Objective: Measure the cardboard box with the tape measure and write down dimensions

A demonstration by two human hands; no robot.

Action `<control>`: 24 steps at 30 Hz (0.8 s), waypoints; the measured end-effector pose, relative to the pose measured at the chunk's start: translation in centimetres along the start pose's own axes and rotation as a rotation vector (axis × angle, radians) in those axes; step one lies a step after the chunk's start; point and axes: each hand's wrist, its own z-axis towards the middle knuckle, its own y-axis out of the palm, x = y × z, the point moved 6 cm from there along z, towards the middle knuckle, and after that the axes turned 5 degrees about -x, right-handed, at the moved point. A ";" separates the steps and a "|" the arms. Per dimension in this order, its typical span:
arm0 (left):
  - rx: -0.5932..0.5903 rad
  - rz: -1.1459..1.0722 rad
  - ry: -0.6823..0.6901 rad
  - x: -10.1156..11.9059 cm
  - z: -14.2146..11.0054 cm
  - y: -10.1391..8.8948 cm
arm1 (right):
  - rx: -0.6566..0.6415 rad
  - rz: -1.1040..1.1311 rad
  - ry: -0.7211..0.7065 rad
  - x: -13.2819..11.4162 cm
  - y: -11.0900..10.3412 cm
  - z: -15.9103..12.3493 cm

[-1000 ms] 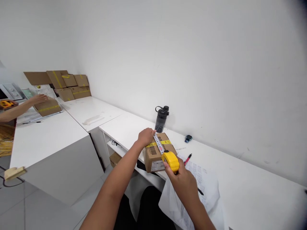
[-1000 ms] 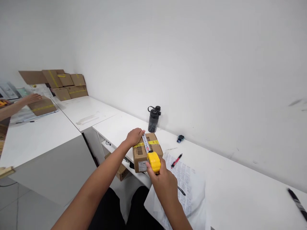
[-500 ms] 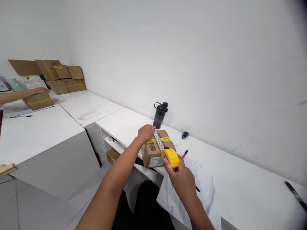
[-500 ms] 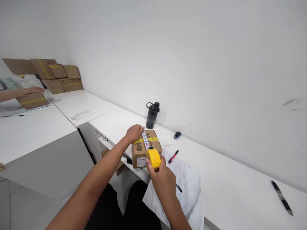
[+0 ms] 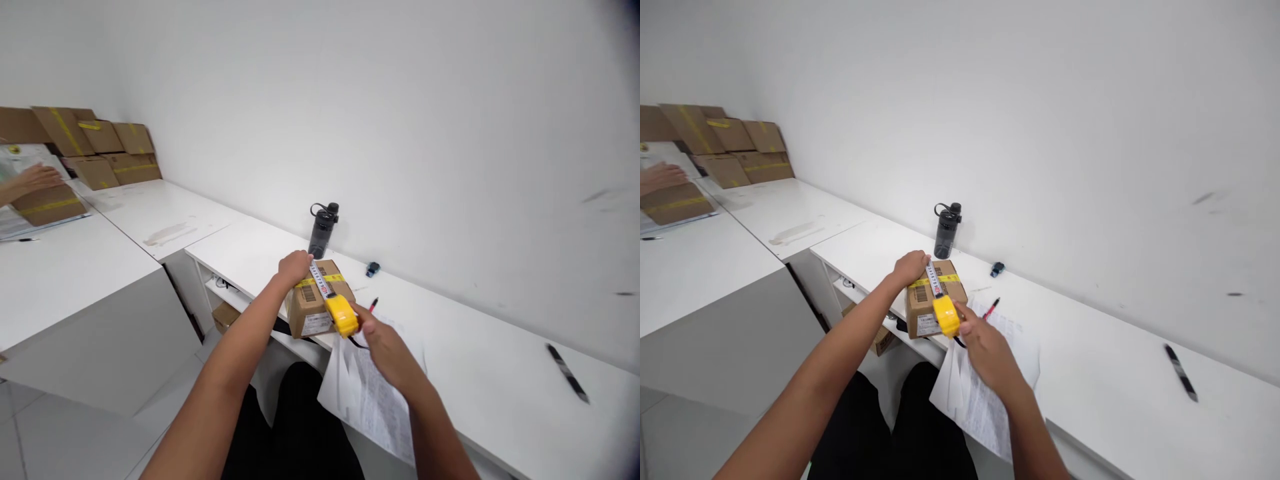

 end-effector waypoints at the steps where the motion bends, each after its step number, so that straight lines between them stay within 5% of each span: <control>1: -0.002 0.002 -0.001 0.0 0.1 0.0 | 0.043 0.006 -0.042 1.0 -1.1 0.4; 5: -0.013 0.007 -0.009 0.0 0.7 0.0 | 0.198 -0.395 0.110 7.9 -4.6 3.5; 9: -0.016 0.018 -0.021 0.0 1.1 0.0 | -0.142 -0.919 0.101 14.5 -2.5 7.6; 15: -0.005 0.046 -0.036 0.1 1.1 -0.4 | -0.171 -0.885 -0.075 17.5 -0.5 9.5; 19: -0.006 0.070 -0.037 0.2 1.1 -0.4 | 0.103 -0.698 0.001 17.7 -3.0 7.7; 22: 0.015 0.088 -0.022 0.4 1.3 -0.4 | 0.486 -0.241 0.099 19.0 -6.1 4.0; 24: 0.030 0.100 -0.009 0.5 1.6 -0.5 | 0.618 0.010 0.165 20.7 -6.9 1.7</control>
